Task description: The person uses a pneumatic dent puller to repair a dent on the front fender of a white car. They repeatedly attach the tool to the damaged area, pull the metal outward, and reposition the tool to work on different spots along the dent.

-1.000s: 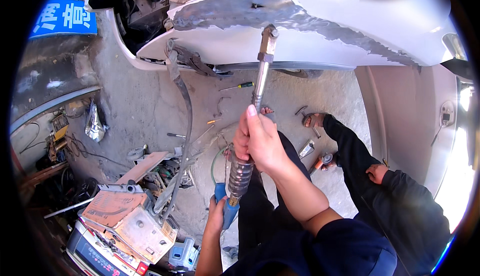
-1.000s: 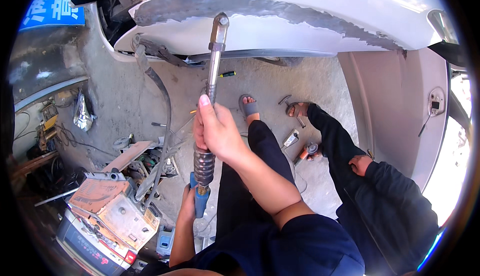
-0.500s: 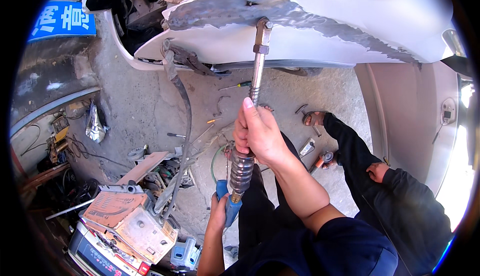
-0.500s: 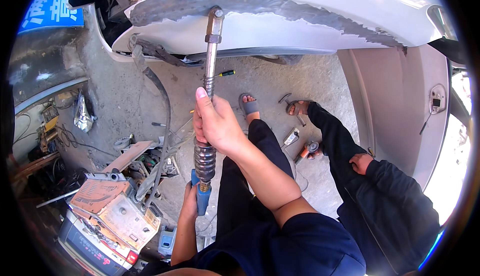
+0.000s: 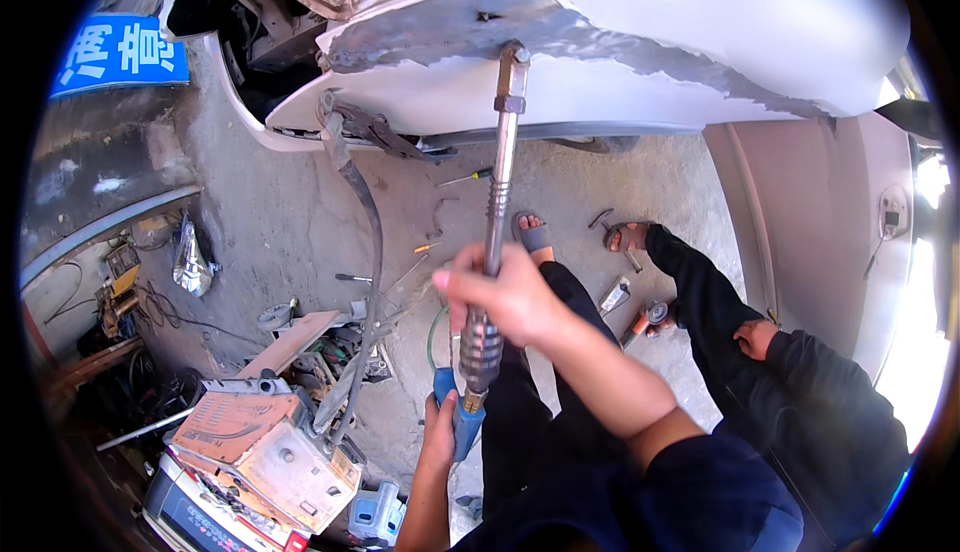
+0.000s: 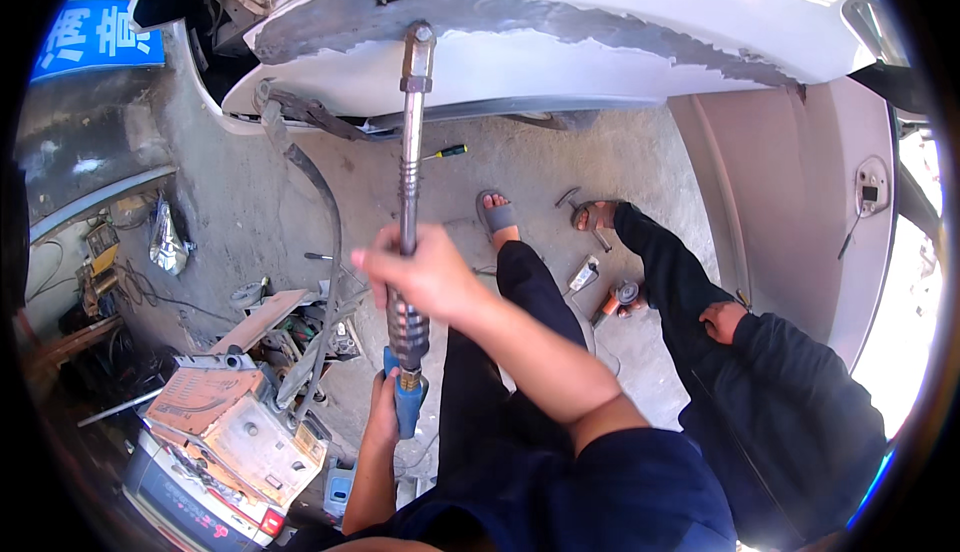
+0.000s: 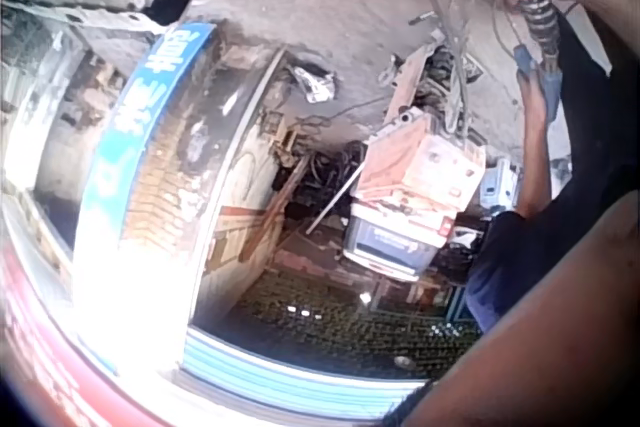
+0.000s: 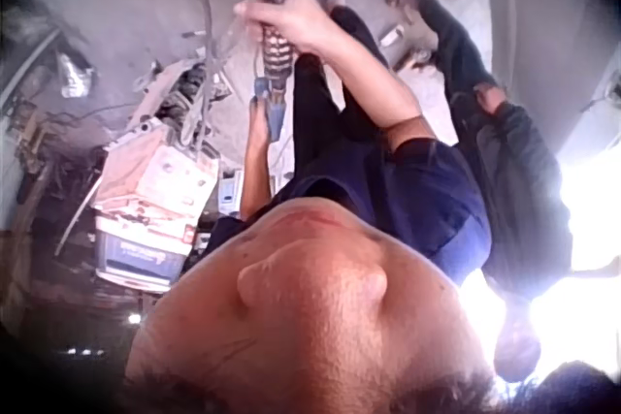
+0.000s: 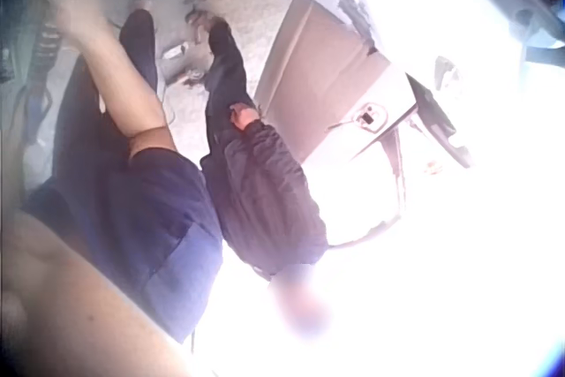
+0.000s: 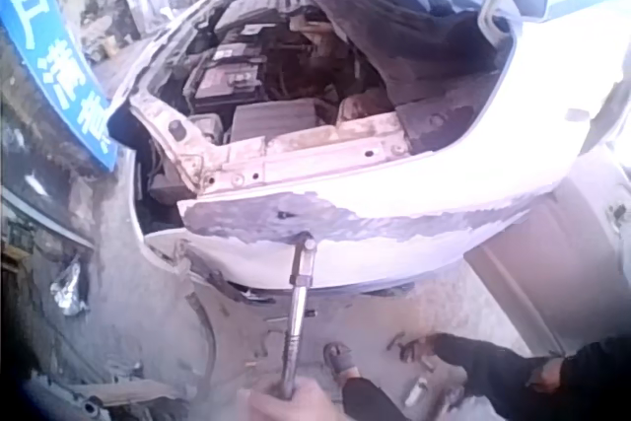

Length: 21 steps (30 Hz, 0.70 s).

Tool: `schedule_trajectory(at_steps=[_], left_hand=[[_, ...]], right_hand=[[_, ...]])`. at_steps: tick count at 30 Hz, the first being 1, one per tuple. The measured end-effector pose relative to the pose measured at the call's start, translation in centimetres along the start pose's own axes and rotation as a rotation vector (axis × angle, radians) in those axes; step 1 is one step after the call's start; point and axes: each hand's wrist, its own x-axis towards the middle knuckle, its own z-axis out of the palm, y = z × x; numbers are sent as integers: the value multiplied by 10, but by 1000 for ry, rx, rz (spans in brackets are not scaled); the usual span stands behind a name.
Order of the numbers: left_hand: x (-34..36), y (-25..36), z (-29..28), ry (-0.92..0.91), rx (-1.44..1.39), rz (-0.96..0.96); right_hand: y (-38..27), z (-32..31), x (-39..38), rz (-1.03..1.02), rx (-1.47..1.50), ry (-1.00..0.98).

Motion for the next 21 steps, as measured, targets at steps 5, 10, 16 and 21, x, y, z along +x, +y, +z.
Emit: schedule_trajectory(at_steps=[5,10,16,21], left_hand=[[2,2,0,-13,-20,-6],[-7,13,3,-30,-24,-51],[-12,20,7,33,35,-36],[-10,17,4,-92,22,-34]], right_hand=[[-45,-10,20,-108,240,49],[24,1,-18,-188,489,-211],[-12,1,-12,-176,52,236],[3,-18,20,-73,1041,-665]])
